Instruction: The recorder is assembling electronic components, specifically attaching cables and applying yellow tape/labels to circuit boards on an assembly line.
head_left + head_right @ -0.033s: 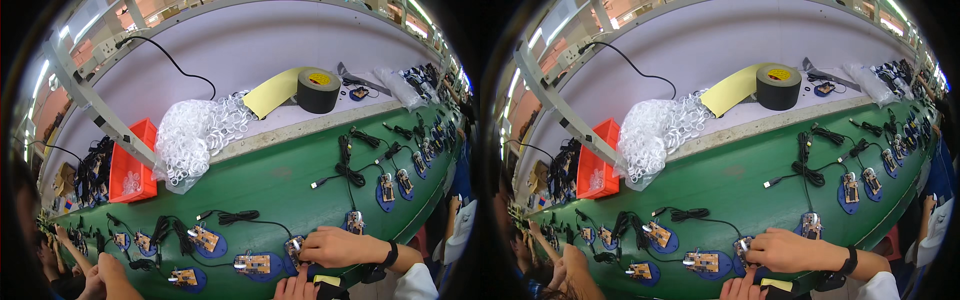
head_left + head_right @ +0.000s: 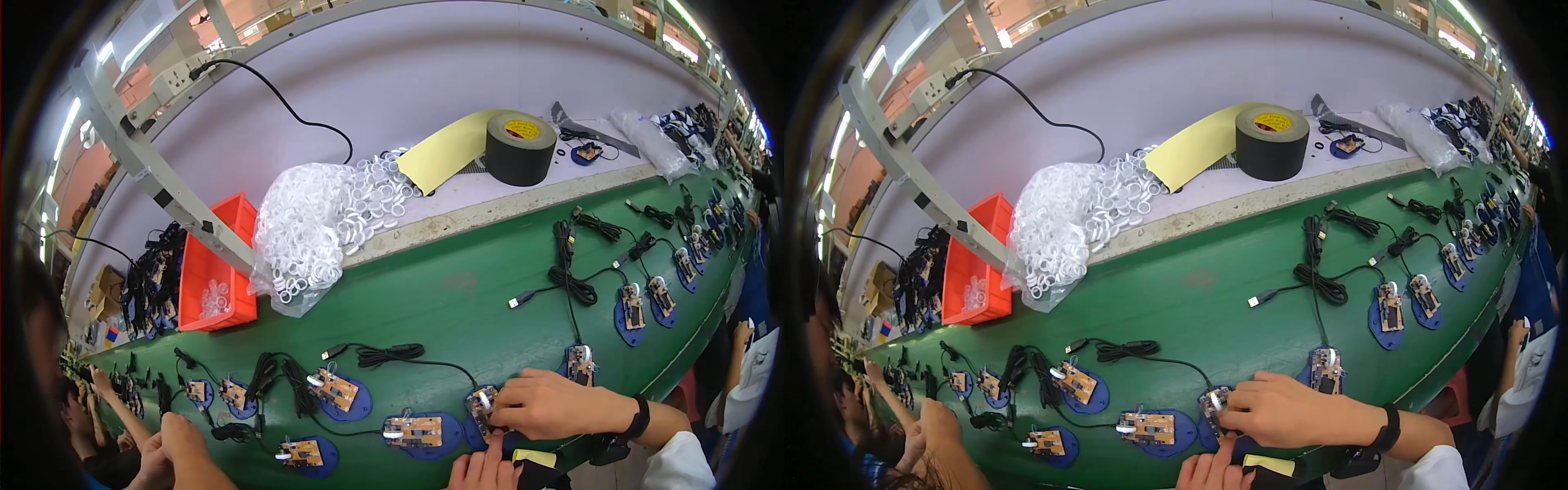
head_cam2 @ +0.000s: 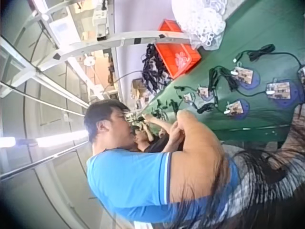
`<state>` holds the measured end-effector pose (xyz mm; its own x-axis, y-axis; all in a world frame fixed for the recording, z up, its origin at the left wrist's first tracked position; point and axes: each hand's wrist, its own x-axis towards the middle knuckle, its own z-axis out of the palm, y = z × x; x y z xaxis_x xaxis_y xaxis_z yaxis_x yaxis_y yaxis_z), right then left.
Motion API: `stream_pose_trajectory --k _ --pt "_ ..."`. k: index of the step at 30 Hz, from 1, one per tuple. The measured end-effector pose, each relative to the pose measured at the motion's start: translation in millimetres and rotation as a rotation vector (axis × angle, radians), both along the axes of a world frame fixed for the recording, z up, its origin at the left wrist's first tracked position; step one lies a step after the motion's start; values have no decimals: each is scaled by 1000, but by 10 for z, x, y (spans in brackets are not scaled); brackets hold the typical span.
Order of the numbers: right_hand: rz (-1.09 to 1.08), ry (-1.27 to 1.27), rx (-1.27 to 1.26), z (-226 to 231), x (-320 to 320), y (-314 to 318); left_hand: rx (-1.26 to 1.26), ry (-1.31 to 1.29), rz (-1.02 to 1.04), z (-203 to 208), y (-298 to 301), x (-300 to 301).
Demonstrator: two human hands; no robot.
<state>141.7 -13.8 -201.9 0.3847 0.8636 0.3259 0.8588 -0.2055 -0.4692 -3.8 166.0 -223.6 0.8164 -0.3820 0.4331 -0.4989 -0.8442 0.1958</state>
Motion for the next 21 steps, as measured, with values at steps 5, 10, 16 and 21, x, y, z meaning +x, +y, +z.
stream_pose_trajectory --k 5,10,16,21 --pt "-208 -136 9 10 -188 -26 0 11 -18 -30 -61 11" --pt "-305 9 162 -89 -146 79 27 4 10 -41 -26 32" --pt "-616 146 365 -123 -278 151 -4 -12 -30 -28 -75 46" --pt "-660 119 241 -240 -355 54 -131 62 -11 -61 -66 77"
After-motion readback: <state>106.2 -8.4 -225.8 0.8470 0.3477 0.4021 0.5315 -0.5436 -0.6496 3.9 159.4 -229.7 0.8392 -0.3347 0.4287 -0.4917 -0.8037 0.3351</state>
